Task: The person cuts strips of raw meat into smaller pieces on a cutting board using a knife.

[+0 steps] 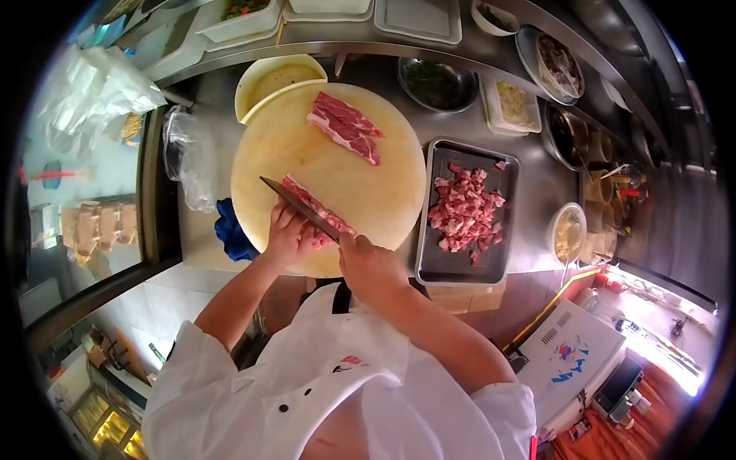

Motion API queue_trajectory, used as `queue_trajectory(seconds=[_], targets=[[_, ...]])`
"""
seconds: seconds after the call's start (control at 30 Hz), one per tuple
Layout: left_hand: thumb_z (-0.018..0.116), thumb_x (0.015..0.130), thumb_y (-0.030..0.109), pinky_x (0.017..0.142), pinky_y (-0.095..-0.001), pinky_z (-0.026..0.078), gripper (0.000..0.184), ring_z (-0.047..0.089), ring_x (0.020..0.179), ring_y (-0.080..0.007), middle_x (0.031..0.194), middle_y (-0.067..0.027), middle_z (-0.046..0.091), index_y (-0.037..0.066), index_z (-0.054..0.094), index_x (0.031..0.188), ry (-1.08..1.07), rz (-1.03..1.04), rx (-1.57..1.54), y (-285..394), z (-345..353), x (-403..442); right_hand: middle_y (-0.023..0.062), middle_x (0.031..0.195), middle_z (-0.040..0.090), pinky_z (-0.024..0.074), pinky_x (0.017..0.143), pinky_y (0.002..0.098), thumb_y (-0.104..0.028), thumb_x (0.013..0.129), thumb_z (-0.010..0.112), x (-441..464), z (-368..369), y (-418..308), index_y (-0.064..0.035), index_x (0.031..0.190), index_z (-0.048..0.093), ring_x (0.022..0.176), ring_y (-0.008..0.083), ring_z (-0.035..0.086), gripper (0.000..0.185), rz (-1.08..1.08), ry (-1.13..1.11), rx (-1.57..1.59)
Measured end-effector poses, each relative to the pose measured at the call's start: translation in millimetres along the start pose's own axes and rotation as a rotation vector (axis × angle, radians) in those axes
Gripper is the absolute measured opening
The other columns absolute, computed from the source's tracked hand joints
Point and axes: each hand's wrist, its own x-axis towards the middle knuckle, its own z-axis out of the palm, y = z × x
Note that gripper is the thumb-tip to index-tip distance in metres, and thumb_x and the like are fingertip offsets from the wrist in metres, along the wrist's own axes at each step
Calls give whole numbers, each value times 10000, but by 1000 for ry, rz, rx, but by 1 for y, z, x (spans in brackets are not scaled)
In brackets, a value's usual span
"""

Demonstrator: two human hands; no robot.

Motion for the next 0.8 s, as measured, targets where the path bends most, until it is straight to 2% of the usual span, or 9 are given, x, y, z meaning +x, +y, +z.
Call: queue_trajectory(seconds=[0.07, 0.17, 0.47, 0.57, 0.8], targets=[[745, 852, 175, 1173, -592, 382, 311, 488, 1316, -394, 1285, -93, 648, 129, 747, 1160, 10, -5, 5, 7, -3, -4, 185, 916, 677, 621, 678, 522, -220, 1064, 572, -5, -3, -6, -51, 1208, 542, 763, 415, 730, 224, 43, -65, 33], [731, 854, 139, 1218, -615, 328, 304, 487, 1320, -442, 1269, -152, 644, 93, 733, 1154, 17, -20, -30, 4, 4, 4, 191, 903, 670, 614, 675, 531, -210, 1064, 569, 3, -11, -3, -36, 1202, 541, 755, 425, 720, 224, 41, -79, 36], [711, 861, 170, 1218, -661, 312, 234, 494, 1312, -433, 1241, -140, 634, 90, 720, 1080, 10, -20, -69, 2, 4, 6, 213, 906, 679, 601, 708, 549, -187, 1065, 557, 14, -10, 2, -23, 1220, 523, 779, 443, 719, 228, 33, -117, 85], [710, 855, 163, 1216, -653, 322, 208, 506, 1296, -422, 1208, -135, 646, 89, 710, 1050, 25, -1, -89, 3, 1, 11, 221, 914, 690, 599, 727, 554, -179, 1066, 548, 26, -11, -6, -25, 1233, 509, 801, 452, 725, 231, 74, -216, 76], [712, 849, 160, 1184, -603, 366, 181, 553, 1230, -408, 1141, -113, 668, 95, 708, 1018, 28, -5, -102, -4, 7, 4, 262, 968, 722, 603, 778, 556, -173, 1060, 546, 68, -3, -17, -13, 1224, 500, 867, 476, 739, 234, 54, -228, 86]])
